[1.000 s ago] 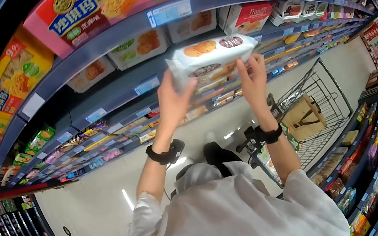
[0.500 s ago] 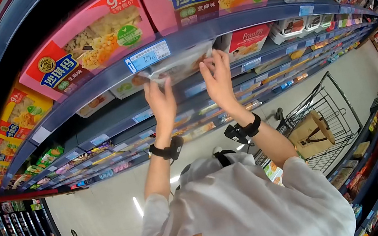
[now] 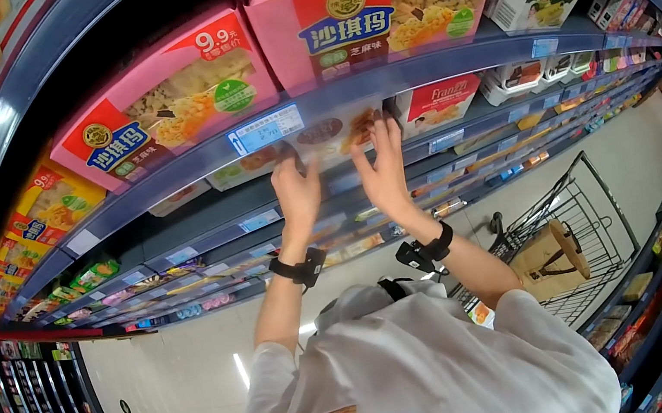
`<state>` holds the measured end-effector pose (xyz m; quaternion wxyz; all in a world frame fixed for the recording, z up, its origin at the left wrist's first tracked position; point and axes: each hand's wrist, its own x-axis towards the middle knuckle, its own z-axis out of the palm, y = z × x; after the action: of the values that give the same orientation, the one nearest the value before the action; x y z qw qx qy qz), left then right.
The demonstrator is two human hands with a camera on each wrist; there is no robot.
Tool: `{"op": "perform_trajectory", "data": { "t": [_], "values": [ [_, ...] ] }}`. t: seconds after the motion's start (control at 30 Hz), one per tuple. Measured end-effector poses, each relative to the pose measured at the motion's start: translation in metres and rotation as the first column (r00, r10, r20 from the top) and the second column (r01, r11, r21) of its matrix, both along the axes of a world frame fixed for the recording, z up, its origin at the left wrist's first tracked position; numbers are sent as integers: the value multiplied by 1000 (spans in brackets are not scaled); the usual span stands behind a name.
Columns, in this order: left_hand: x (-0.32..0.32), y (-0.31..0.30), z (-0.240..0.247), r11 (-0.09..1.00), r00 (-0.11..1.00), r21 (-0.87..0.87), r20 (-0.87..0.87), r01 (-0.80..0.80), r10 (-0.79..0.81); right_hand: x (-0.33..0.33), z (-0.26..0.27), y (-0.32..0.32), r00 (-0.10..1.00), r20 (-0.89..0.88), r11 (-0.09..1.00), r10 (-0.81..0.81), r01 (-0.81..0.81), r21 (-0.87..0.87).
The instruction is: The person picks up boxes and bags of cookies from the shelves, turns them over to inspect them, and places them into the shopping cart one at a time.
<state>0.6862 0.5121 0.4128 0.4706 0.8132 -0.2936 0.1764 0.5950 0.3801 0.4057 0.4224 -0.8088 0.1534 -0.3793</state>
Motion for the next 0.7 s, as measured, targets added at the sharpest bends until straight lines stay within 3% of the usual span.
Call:
{"op": "perform_trajectory", "data": {
  "t": [0.07, 0.17, 0.27, 0.33, 0.4, 0.5, 0.57, 0.7],
  "values": [
    [-2, 2, 5, 1000, 999, -14, -26, 20, -21, -5, 3, 5, 999, 39, 1000, 17, -17, 8],
    [-26, 17, 24, 986, 982, 94, 146, -138, 123, -21, 14, 15, 992, 90, 995, 88, -92, 33],
    [-68, 41, 73, 984, 987, -152, 144, 88, -66, -44, 34, 26, 959, 205, 969, 194, -220, 116],
    [-98, 64, 111, 886, 971, -407, 168, 224, -168, -61, 52, 39, 939, 249, 945, 238, -284, 165],
    [-106, 97, 135, 769, 900, -511, 394, 385, -188, -81, 73, 50, 933, 222, 950, 284, -305, 64],
    [-119, 133, 153, 682, 830, -533, 520, 500, -202, -104, 95, 70, 901, 276, 942, 334, -309, -131],
    [-123, 148, 158, 655, 806, -531, 551, 538, -214, -113, 106, 88, 845, 409, 938, 345, -322, -127],
    [-126, 182, 169, 605, 778, -531, 570, 594, -263, -141, 130, 115, 797, 397, 890, 455, -402, -214]
  ]
}}
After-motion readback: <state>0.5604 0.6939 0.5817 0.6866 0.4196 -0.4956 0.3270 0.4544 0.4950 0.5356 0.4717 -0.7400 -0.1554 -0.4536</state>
